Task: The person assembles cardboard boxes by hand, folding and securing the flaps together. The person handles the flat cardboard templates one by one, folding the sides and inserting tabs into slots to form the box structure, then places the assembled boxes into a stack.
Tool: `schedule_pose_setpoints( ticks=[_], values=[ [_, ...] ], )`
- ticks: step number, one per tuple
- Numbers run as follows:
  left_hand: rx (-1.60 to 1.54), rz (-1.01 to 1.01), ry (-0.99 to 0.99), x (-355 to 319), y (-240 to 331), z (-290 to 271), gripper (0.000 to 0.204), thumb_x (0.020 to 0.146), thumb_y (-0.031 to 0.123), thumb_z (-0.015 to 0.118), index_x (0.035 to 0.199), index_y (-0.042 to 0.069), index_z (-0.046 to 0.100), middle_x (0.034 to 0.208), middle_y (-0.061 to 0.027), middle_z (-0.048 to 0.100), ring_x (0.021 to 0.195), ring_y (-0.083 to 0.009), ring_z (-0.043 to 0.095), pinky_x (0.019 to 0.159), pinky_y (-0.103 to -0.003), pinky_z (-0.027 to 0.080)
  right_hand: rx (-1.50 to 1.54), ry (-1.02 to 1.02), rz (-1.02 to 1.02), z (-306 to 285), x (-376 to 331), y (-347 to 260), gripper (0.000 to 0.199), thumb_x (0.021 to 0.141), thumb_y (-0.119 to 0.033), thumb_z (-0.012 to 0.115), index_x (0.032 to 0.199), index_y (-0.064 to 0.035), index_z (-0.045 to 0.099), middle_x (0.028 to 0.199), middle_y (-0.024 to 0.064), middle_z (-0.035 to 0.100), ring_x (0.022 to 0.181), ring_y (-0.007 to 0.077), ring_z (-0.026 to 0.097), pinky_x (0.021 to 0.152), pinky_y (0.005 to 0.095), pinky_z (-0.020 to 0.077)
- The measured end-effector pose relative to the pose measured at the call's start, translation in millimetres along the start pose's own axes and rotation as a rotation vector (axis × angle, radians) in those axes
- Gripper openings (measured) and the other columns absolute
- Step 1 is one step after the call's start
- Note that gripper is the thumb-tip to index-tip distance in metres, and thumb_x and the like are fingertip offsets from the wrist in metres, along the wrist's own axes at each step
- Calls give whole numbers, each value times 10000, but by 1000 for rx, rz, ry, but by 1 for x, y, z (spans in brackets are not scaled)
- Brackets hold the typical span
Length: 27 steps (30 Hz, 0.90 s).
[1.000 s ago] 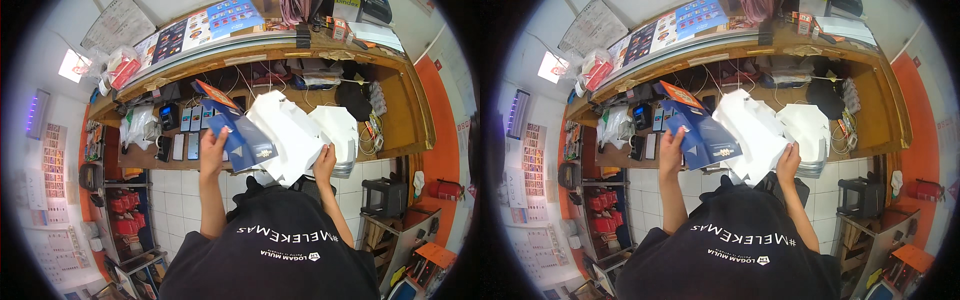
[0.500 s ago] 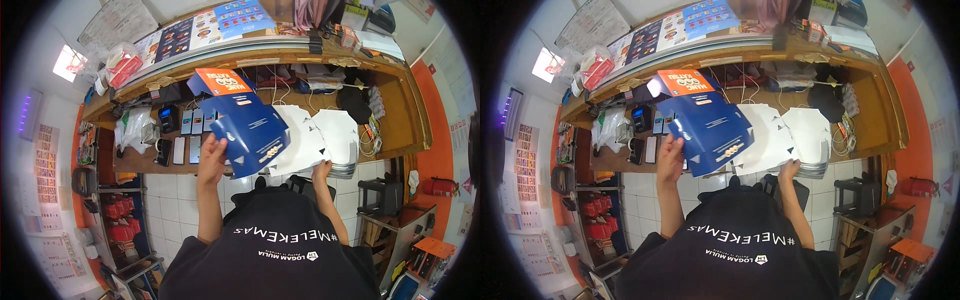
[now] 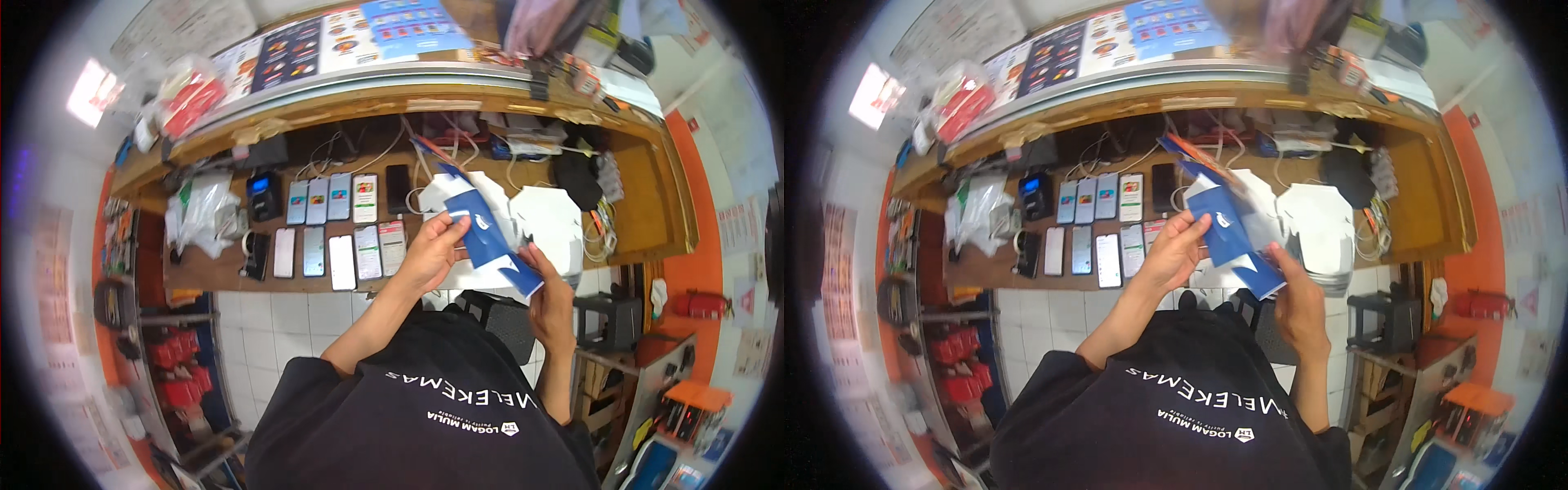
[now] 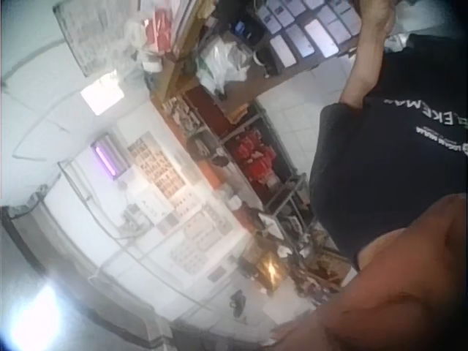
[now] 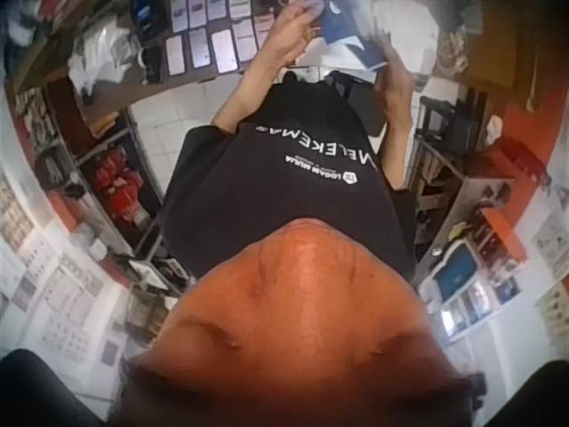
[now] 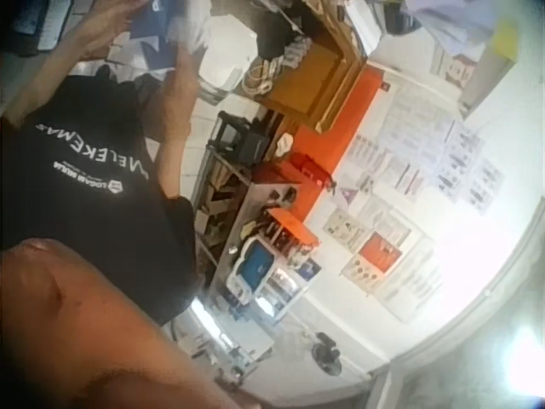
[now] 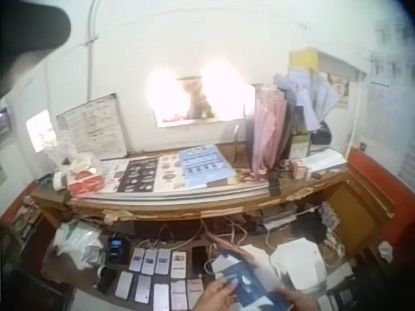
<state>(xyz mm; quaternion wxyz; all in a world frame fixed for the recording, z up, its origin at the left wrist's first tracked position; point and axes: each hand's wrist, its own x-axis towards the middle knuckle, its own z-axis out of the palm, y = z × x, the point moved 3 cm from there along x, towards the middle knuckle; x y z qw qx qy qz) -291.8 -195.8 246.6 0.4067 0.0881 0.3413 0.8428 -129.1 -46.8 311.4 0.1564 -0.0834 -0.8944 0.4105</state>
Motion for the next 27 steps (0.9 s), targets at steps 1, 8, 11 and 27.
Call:
schedule_pose_setpoints(
  ticks=[1, 8, 11, 27],
  values=[
    [29, 9, 17, 3, -1, 1, 193, 1055, 219, 588, 1182, 89, 656, 1091, -11, 705, 973, -115, 685, 846, -333, 581, 53, -15, 87, -4, -4, -5, 736, 756, 203, 451, 1441, -59, 506, 1328, 195, 651, 1165, 374, 659, 1012, 412, 517],
    [273, 209, 133, 17, 12, 16, 143, 1064, 201, 579, 1025, 76, 637, 968, -17, 691, 847, -83, 645, 745, -246, 519, -339, 97, -256, 5, 2, -22, 647, 893, -67, 586, 1481, -326, 516, 1484, 171, 534, 929, 300, 728, 720, 373, 604],
    [345, 207, 76, 16, 7, 56, 220, 1083, 249, 545, 956, 73, 586, 866, -11, 647, 753, -73, 606, 696, -213, 474, -528, 323, -318, 13, 7, -16, 506, 934, -151, 566, 1438, -135, 533, 1550, 206, 438, 1374, 381, 499, 1086, 469, 450],
    [463, 240, 21, 9, -12, 40, 256, 1098, 245, 502, 1090, -2, 571, 1037, -94, 666, 910, -139, 656, 842, -298, 562, -314, 516, -208, 58, 19, 1, 528, 973, -210, 621, 1393, 82, 490, 1444, 265, 482, 1335, 398, 487, 1096, 459, 436]
  ],
)
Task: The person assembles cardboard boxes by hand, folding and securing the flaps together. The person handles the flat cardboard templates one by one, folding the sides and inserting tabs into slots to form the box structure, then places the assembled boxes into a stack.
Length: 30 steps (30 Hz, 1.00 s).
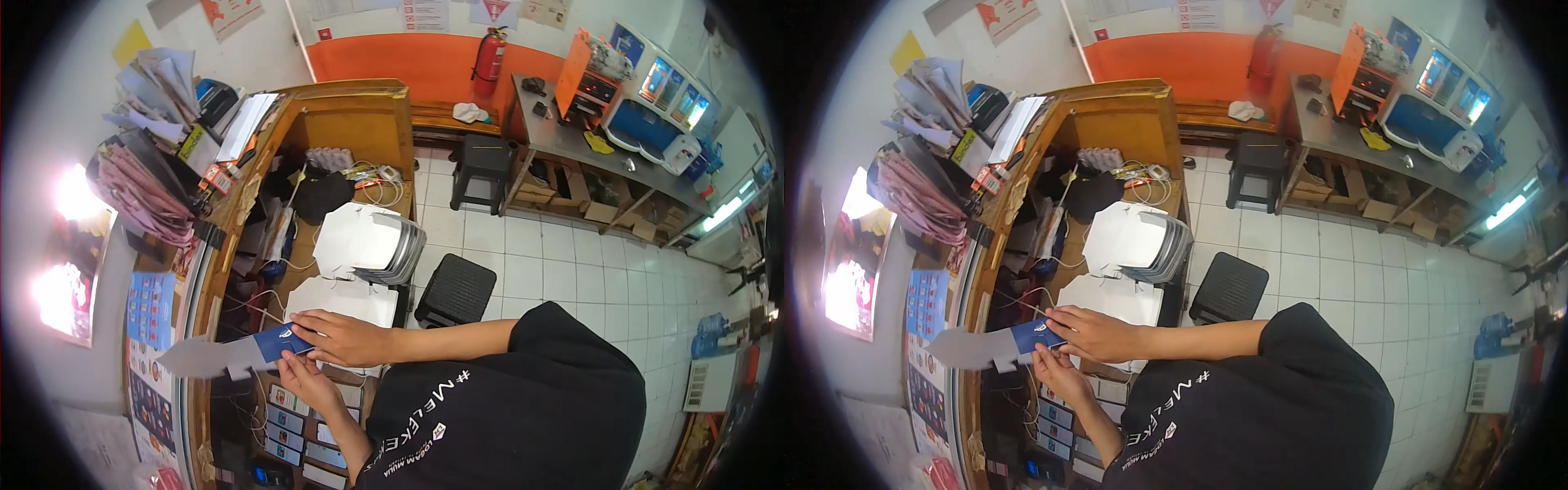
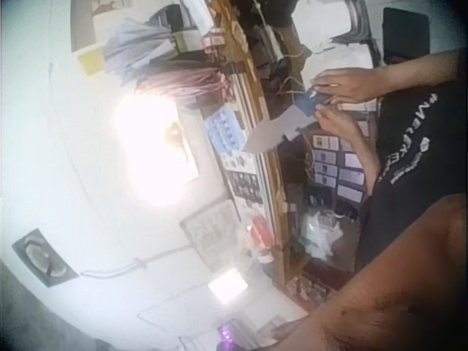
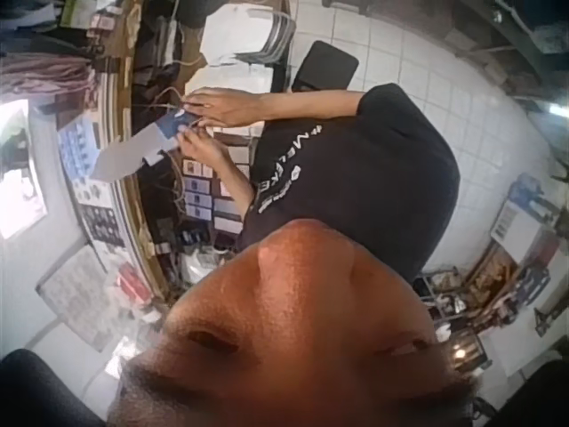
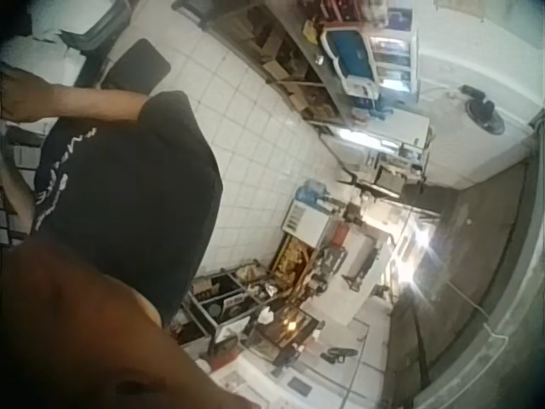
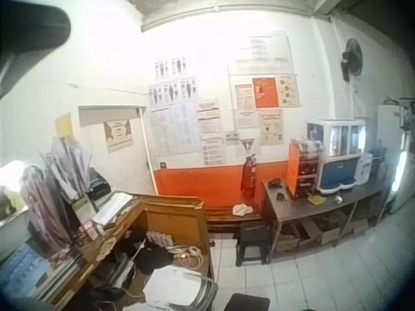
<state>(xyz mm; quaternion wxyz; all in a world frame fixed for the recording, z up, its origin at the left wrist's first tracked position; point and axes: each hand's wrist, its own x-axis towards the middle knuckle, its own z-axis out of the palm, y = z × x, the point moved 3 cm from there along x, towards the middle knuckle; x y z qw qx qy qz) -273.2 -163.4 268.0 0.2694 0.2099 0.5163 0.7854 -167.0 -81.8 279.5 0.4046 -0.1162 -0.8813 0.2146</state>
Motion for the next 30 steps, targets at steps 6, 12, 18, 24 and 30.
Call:
schedule_pose_setpoints(
  ticks=[6, 12, 18, 24, 30],
  values=[
    [552, 11, -524, -6, 21, -39, 380, 1071, 200, 509, 1349, -59, 540, 1330, -173, 593, 1247, -277, 548, 1074, -382, 419, 474, -95, 313, 20, 7, 26, 433, 1028, -251, 553, 1388, -11, 537, 1292, 220, 559, 1183, 331, 556, 1013, 419, 448],
    [1516, 323, -1112, -38, 83, -41, 661, 943, 249, 688, 1538, 129, 426, 1571, -160, 433, 1460, -393, 381, 1179, -549, 328, 411, -199, 667, -11, -17, 149, 381, 1087, -286, 412, 1098, 18, 641, 980, 99, 662, 914, 213, 602, 898, 344, 480],
    [1080, 144, -793, -38, 75, -68, 256, 974, 139, 623, 1214, 64, 676, 1102, -98, 725, 952, -339, 686, 856, -381, 548, 554, -267, 536, -39, 15, 53, 180, 994, -134, 525, 1070, -10, 631, 974, 54, 667, 891, 128, 589, 814, 277, 464],
    [528, -378, -791, -36, 49, -69, 282, 1088, 230, 506, 1168, -18, 615, 829, -47, 642, 750, -129, 623, 668, -299, 496, 947, -420, 478, -53, 2, 8, 196, 913, 16, 534, 1073, -37, 634, 949, 64, 636, 902, 134, 589, 802, 280, 463],
    [169, -464, -529, -38, 18, -67, 315, 994, 96, 676, 1285, -12, 618, 963, -21, 716, 814, -25, 601, 681, -186, 484, 487, -441, 70, -41, 7, -29, 252, 905, -137, 706, 1130, -39, 650, 1004, 138, 560, 913, 310, 553, 829, 386, 445]
  ],
)
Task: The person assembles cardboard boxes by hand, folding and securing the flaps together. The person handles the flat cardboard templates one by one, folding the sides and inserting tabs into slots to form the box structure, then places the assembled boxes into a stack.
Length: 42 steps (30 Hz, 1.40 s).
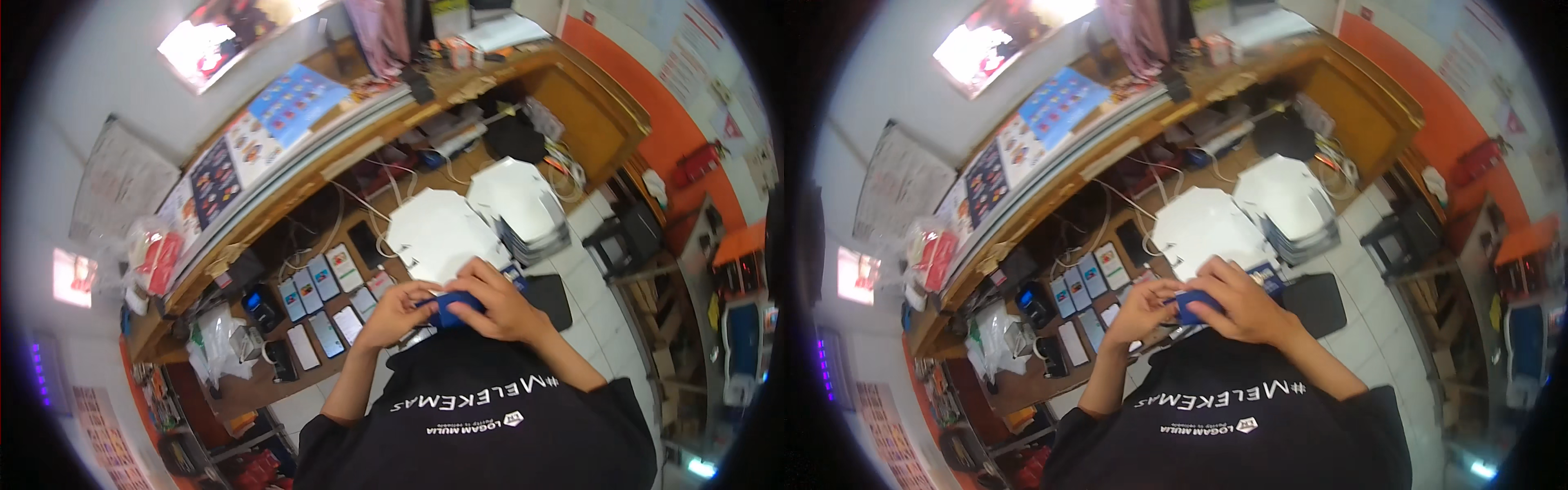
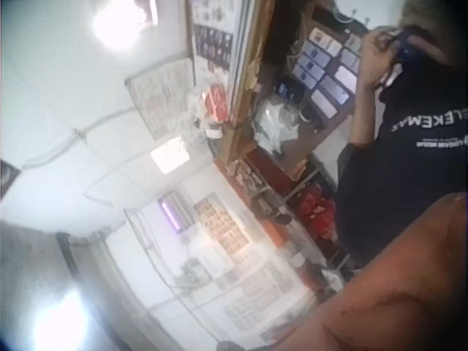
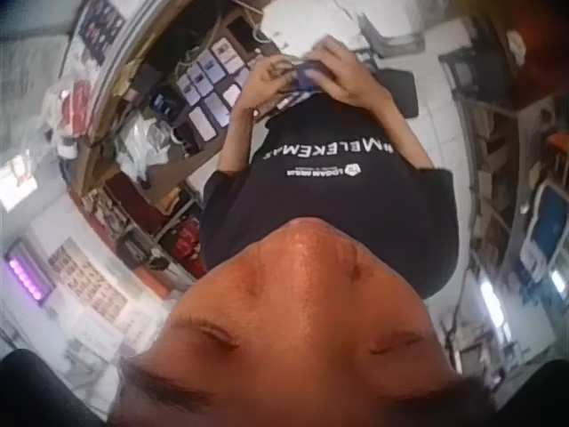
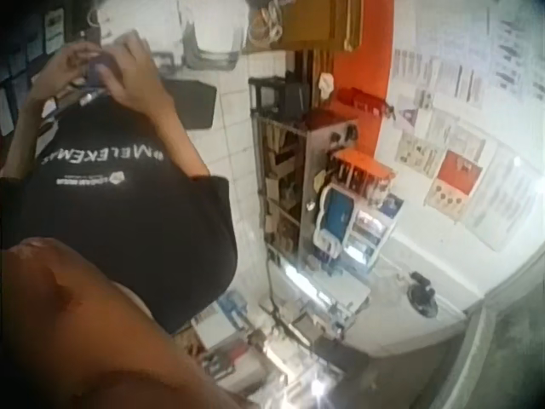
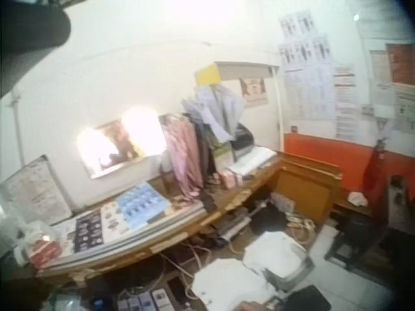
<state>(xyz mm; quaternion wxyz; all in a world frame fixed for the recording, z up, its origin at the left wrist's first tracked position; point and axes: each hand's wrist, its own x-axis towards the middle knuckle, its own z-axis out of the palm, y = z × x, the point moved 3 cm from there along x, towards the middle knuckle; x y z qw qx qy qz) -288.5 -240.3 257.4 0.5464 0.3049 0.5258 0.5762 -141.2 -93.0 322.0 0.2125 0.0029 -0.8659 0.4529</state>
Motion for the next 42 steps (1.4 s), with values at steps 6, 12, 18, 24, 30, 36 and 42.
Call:
schedule_pose_setpoints(
  ticks=[6, 12, 18, 24, 30, 36, 42],
  values=[
    [114, 29, 108, 7, 25, 25, 517, 977, 19, 668, 1464, -19, 498, 1054, -115, 751, 894, -66, 655, 748, -200, 529, -235, 225, 18, -19, -13, 14, 312, 864, -170, 754, 1146, -64, 674, 1024, 119, 511, 913, 305, 550, 792, 399, 443],
    [399, 137, 38, 16, 51, 48, 552, 918, -5, 721, 1441, 20, 546, 1019, -97, 768, 924, -106, 693, 831, -257, 545, -172, -13, -165, -33, -13, 15, 241, 889, -213, 739, 1073, -78, 662, 1035, 103, 536, 932, 269, 559, 794, 386, 440],
    [1004, 331, 44, 22, 84, 72, 410, 741, 29, 833, 1138, 89, 746, 1023, -75, 755, 1035, -246, 705, 1065, -453, 446, -223, -174, -156, -91, -33, 66, 365, 865, -366, 768, 1084, -100, 648, 953, 64, 593, 1005, 267, 586, 963, 427, 410],
    [1398, 313, 268, 59, 64, 99, 619, 831, 47, 746, 1415, 105, 549, 1396, -131, 571, 1412, -335, 446, 1211, -600, 231, -750, -96, -178, -153, -70, 205, 300, 833, -156, 674, 1129, -122, 696, 978, 64, 605, 1035, 260, 576, 965, 428, 416],
    [1324, -126, 237, 63, -33, 89, 719, 893, 227, 742, 1516, 72, 418, 1471, -208, 505, 1425, -393, 411, 1205, -533, 293, -895, -271, 290, -159, -99, 341, 350, 862, -60, 562, 1155, -138, 738, 1096, 110, 600, 1086, 282, 555, 917, 453, 458],
    [1093, -379, 175, 63, -79, 101, 691, 897, 261, 743, 1485, 44, 453, 1368, -234, 575, 1301, -396, 529, 1112, -475, 420, -606, -460, 151, -168, -110, 384, 273, 800, -66, 596, 1014, -70, 766, 999, 118, 619, 1081, 307, 562, 929, 441, 463],
    [1151, -367, 189, 85, -105, 102, 682, 904, 280, 731, 1479, 35, 458, 1305, -234, 606, 1231, -396, 572, 1071, -464, 449, -547, -590, 194, -165, -123, 407, 273, 914, -213, 578, 1095, -76, 731, 1027, 113, 628, 1122, 310, 570, 1074, 509, 360]
  ],
)
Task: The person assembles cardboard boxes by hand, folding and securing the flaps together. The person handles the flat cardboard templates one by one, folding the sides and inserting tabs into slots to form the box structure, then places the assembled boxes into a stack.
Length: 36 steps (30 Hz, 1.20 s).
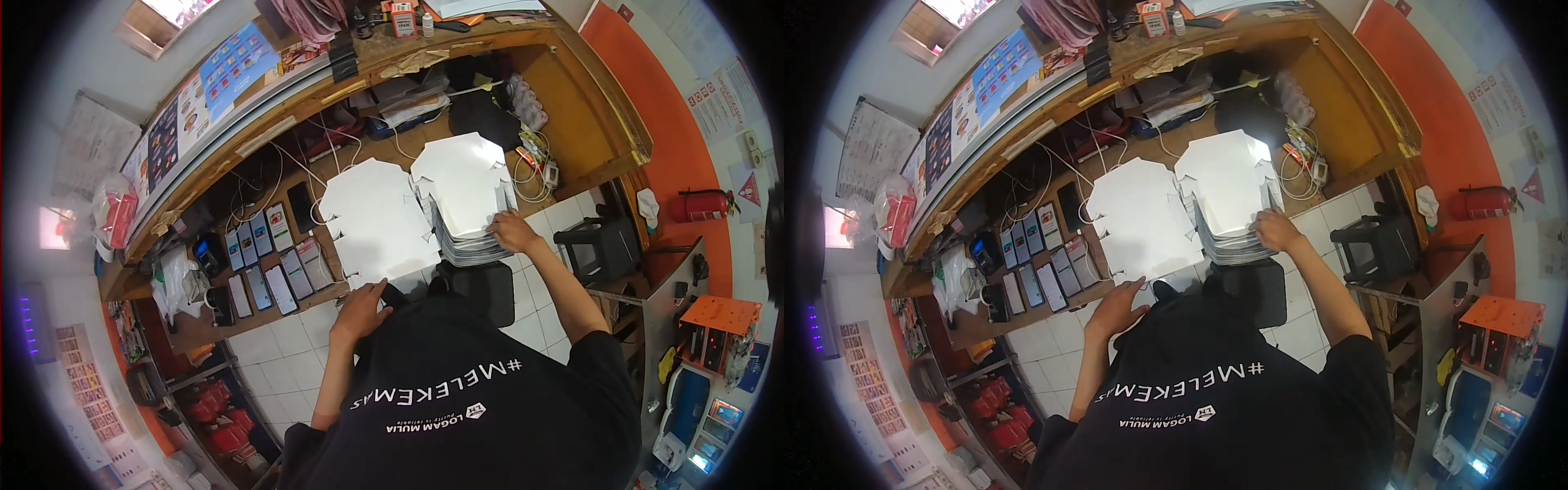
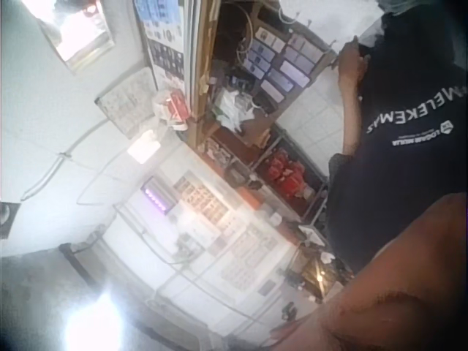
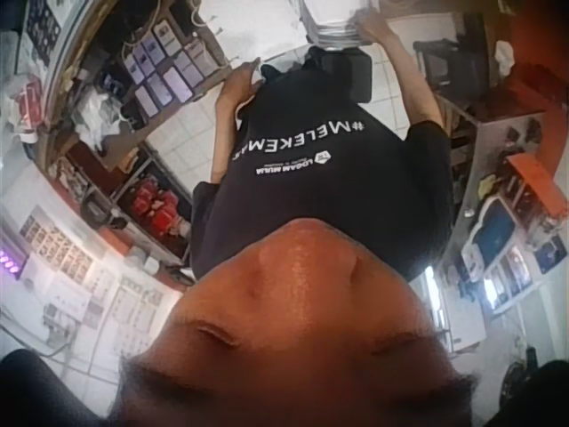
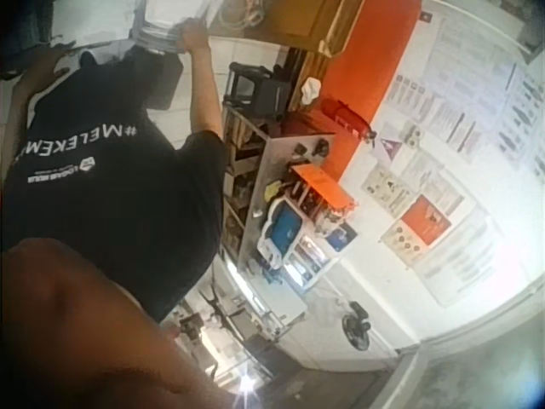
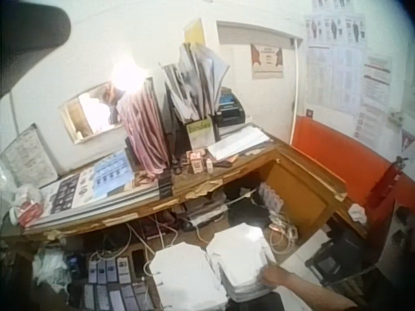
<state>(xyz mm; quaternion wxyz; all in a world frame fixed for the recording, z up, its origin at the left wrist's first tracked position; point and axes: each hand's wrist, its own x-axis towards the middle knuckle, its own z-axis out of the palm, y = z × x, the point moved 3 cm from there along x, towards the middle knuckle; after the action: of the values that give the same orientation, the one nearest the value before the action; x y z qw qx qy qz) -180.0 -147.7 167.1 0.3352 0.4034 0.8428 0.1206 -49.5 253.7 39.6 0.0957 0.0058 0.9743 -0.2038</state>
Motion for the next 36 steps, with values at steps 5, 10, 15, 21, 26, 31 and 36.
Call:
schedule_pose_setpoints(
  ticks=[5, 10, 15, 21, 26, 31, 36],
  values=[
    [-20, 5, -56, 38, -8, 21, 694, 896, 285, 734, 1476, 22, 460, 1301, -227, 610, 1233, -394, 570, 1071, -479, 445, -259, -108, -30, 2, -3, -26, 649, 925, -632, 552, 1264, -83, 620, 1095, 169, 628, 1184, 354, 577, 1237, 601, 90],
    [132, 146, 10, 89, 3, 49, 764, 866, 277, 762, 1505, 29, 423, 1439, -226, 518, 1372, -395, 465, 1132, -517, 387, -279, -239, -66, 7, -2, -27, 685, 796, -437, 807, 1330, -102, 538, 1220, 187, 598, 1214, 368, 570, 1183, 550, 297],
    [276, 502, 207, 162, 76, 46, 871, 813, 327, 812, 1505, -1, 397, 1523, -218, 435, 1454, -389, 375, 1223, -531, 246, -163, -149, -79, 17, -9, -24, 655, 735, -249, 859, 1298, -123, 548, 1163, 164, 582, 1150, 356, 575, 999, 473, 441],
    [587, 427, -65, 227, 98, 88, 615, 657, 474, 899, 1080, 60, 732, 970, -85, 699, 1035, -263, 681, 1270, -536, 125, -263, -123, -39, 0, -14, -33, 577, 743, -166, 822, 1257, -103, 568, 1197, 174, 598, 1183, 349, 567, 1067, 469, 407],
    [499, 457, -102, 228, 101, 100, 467, 754, 377, 833, 1050, 39, 705, 947, -127, 701, 1025, -301, 691, 1235, -491, 260, -166, -126, -47, 5, -18, -18, 546, 733, -128, 795, 1242, -96, 600, 1189, 158, 610, 1179, 342, 561, 1058, 444, 411],
    [363, 460, -54, 232, 81, 137, 320, 808, 234, 778, 1047, 40, 690, 945, -153, 692, 1040, -325, 676, 1212, -469, 314, -149, -144, -80, 1, -13, -19, 539, 750, -112, 775, 1263, -95, 613, 1196, 139, 612, 1182, 334, 558, 1059, 447, 408],
    [273, 665, 248, 179, 81, 88, 760, 826, 340, 775, 1466, 49, 488, 1425, -222, 528, 1433, -289, 436, 1252, -508, 202, -281, -89, 26, -1, -5, -36, 625, 707, -141, 812, 1288, -82, 589, 1176, 147, 597, 1144, 348, 561, 1036, 453, 419]
  ],
)
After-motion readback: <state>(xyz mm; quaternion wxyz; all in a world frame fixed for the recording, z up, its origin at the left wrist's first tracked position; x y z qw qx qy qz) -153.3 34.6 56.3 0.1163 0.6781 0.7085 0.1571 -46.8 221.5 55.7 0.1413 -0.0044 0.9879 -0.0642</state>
